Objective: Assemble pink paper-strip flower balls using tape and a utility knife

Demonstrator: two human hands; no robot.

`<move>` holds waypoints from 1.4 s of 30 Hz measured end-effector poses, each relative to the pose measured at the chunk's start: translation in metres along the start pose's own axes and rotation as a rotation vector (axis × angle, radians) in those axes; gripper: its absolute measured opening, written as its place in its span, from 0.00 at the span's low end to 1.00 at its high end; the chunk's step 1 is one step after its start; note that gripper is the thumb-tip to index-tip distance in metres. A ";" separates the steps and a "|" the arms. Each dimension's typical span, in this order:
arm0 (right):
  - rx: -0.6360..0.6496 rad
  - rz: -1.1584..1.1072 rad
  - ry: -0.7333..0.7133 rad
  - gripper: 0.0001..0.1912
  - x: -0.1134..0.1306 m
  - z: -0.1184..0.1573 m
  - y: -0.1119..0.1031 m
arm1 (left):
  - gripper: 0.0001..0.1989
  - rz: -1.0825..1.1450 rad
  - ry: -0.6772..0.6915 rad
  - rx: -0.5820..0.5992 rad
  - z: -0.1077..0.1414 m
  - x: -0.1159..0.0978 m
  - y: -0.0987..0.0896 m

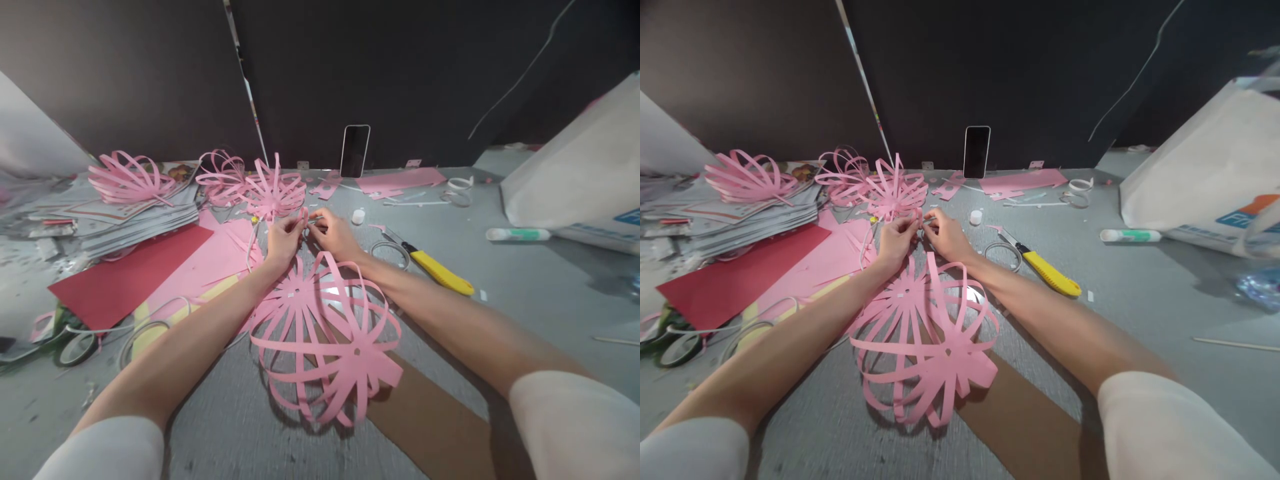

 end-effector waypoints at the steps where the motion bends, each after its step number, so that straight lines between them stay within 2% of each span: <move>1: -0.004 0.011 -0.008 0.15 0.000 0.000 -0.001 | 0.09 0.004 -0.005 -0.014 0.000 0.001 -0.001; 7: -0.026 0.033 -0.107 0.14 0.003 -0.001 -0.004 | 0.09 -0.003 -0.051 -0.100 -0.003 0.007 -0.007; 31: 0.017 0.010 -0.121 0.17 0.001 -0.001 -0.001 | 0.10 0.009 -0.022 -0.056 -0.002 0.002 -0.004; 38: 0.060 0.032 -0.086 0.26 0.006 -0.001 0.002 | 0.09 0.023 -0.007 -0.032 -0.001 0.003 -0.003; 42: 0.072 0.044 -0.110 0.23 0.009 -0.001 0.004 | 0.08 0.033 0.024 -0.004 -0.001 0.000 0.000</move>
Point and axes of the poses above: each hand's wrist, its own z-axis away from the middle knuckle, its own y-axis out of the palm, x = y × z, the point moved 8 cm from there along -z, towards the middle knuckle, and after that the axes turned 4 degrees about -x, right-handed, at the moved point
